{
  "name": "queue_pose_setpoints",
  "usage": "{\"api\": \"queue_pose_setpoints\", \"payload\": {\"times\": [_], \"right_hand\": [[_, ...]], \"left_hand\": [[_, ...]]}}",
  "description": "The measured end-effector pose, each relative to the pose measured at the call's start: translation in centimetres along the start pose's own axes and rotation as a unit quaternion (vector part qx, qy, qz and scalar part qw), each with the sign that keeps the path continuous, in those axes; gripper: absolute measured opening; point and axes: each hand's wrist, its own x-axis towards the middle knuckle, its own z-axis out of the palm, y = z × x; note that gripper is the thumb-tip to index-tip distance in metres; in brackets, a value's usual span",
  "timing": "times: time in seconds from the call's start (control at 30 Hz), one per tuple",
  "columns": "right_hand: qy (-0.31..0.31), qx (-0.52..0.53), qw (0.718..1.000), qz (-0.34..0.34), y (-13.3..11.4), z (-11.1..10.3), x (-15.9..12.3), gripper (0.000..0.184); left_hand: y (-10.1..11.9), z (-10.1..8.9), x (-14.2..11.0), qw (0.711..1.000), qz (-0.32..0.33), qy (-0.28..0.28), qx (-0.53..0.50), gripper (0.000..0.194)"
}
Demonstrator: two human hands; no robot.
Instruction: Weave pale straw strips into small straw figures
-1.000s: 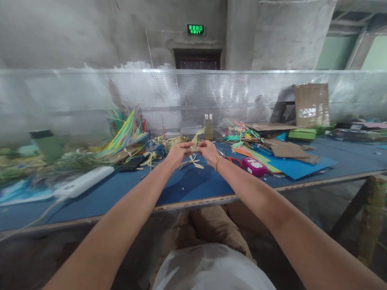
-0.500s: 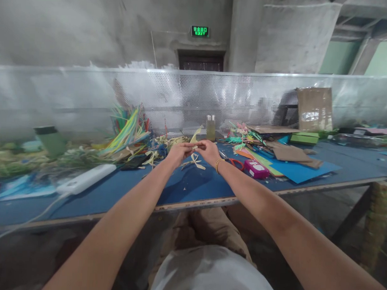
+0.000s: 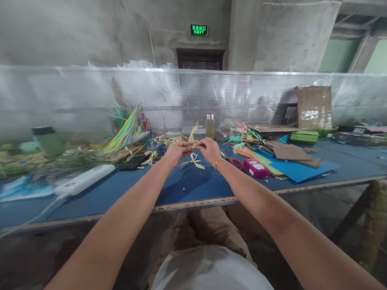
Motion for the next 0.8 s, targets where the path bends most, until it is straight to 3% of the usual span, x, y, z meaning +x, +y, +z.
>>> {"api": "queue_pose_setpoints", "payload": {"times": [0.2, 0.63, 0.8], "right_hand": [[-0.003, 0.019, 0.999, -0.027, 0.0, 0.27, -0.03, 0.024], [-0.01, 0.014, 0.999, -0.031, -0.06, -0.21, 0.27, 0.011], [-0.01, 0.01, 1.0, -0.007, -0.14, -0.13, 0.24, 0.007]], "left_hand": [[0.44, 0.17, -0.18, 1.0, -0.018, 0.003, 0.009, 0.028], [0.55, 0.13, -0.08, 1.0, -0.014, -0.026, -0.01, 0.015], [0.31, 0.39, -0.13, 1.0, 0.016, 0.004, -0.027, 0.012]]}}
